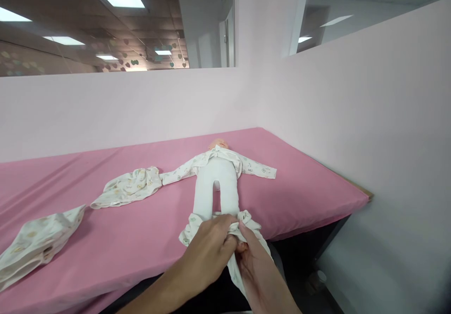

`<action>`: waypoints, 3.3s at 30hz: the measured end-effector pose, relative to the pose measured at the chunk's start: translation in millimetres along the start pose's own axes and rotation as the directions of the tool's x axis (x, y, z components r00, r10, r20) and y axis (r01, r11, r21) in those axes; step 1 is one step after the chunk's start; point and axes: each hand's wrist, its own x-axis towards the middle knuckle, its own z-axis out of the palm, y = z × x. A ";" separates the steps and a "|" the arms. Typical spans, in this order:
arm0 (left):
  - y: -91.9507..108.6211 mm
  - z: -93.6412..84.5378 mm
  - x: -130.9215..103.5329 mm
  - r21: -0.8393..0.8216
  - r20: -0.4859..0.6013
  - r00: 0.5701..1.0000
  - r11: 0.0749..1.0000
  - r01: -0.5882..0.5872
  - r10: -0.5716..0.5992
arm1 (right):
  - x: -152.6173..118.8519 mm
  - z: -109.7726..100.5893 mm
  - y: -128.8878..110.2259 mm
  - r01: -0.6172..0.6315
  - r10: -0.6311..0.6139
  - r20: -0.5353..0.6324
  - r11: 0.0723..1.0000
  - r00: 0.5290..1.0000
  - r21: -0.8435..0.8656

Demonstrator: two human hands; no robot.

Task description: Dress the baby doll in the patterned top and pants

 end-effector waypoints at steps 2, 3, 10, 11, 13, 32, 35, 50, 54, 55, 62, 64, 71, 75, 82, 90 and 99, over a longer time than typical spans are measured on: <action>-3.2 -3.8 1.7 -0.023 0.046 0.999 1.000 0.010 -0.009 | 2.0 -1.1 1.6 0.009 -0.009 -0.007 1.000 1.000 0.018; -4.8 -4.4 2.0 -0.002 0.069 0.998 1.000 0.005 -0.005 | 2.2 -0.9 1.7 0.024 -0.024 -0.008 0.999 1.000 0.028; -10.2 -0.1 -0.1 0.233 0.093 0.993 0.968 -0.096 0.076 | -6.5 6.1 -1.2 0.231 -0.230 0.047 0.902 0.972 -0.364; -12.3 -0.1 0.8 0.273 0.073 0.994 0.957 -0.096 0.078 | -9.3 5.6 -1.3 0.254 -0.263 0.058 0.813 0.963 -0.524; -19.0 -1.5 3.4 0.351 0.006 0.998 0.935 -0.054 0.055 | -15.9 2.1 -1.5 0.263 -0.292 0.092 0.626 0.952 -0.734; -61.7 -71.7 -17.0 0.042 0.118 0.976 0.983 0.177 -0.181 | 22.5 -30.1 -69.5 0.408 -0.484 0.362 -0.011 0.797 -0.913; -72.4 -84.3 -12.3 -0.120 0.253 0.951 0.970 0.212 -0.177 | 32.0 3.4 -82.5 0.515 -0.386 0.492 -0.050 0.780 -0.856; -108.6 -69.5 46.1 -0.806 -0.047 0.962 0.579 0.122 -0.268 | 142.8 64.8 -100.6 0.212 0.418 0.427 0.469 0.802 -0.857; -114.6 -71.5 50.7 -0.731 -0.056 0.962 0.667 0.143 -0.268 | 152.0 54.3 -107.3 0.191 0.359 0.445 0.562 0.820 -0.805; -115.7 -72.9 50.7 -0.684 -0.060 0.961 0.713 0.158 -0.271 | 153.2 51.5 -109.8 0.206 0.341 0.445 0.553 0.828 -0.807; -135.0 -83.2 48.6 -0.353 -0.001 0.951 0.889 0.290 -0.310 | 163.1 19.6 -132.2 0.300 0.121 0.336 0.245 0.934 -0.922; -145.9 -83.4 46.8 -0.352 0.037 0.951 0.887 0.300 -0.307 | 168.6 4.9 -134.0 0.296 0.027 0.304 0.151 0.952 -0.943; -177.1 -79.5 61.5 -0.309 -0.185 0.912 0.903 0.300 -0.366 | 195.7 -21.3 -127.6 0.426 -0.286 0.391 0.070 0.875 -0.902; -187.6 -75.1 93.5 -0.257 -0.333 0.884 0.934 0.250 -0.328 | 215.1 -9.7 -123.1 0.486 -0.421 0.440 0.002 0.793 -0.874; -202.6 -52.3 125.1 -0.244 -0.470 0.822 0.942 0.230 -0.322 | 226.6 -12.6 -108.1 0.460 -0.528 0.431 -0.084 0.732 -0.884; -211.1 -36.3 122.4 -0.479 -0.443 0.776 0.850 0.218 -0.449 | 215.0 -31.9 -114.1 0.449 -0.446 0.399 0.008 0.801 -0.893; -209.8 -36.5 165.0 -0.896 -0.312 0.659 0.442 0.035 -0.684 | 224.1 -31.8 -102.3 0.378 -0.470 0.257 0.184 0.845 -0.907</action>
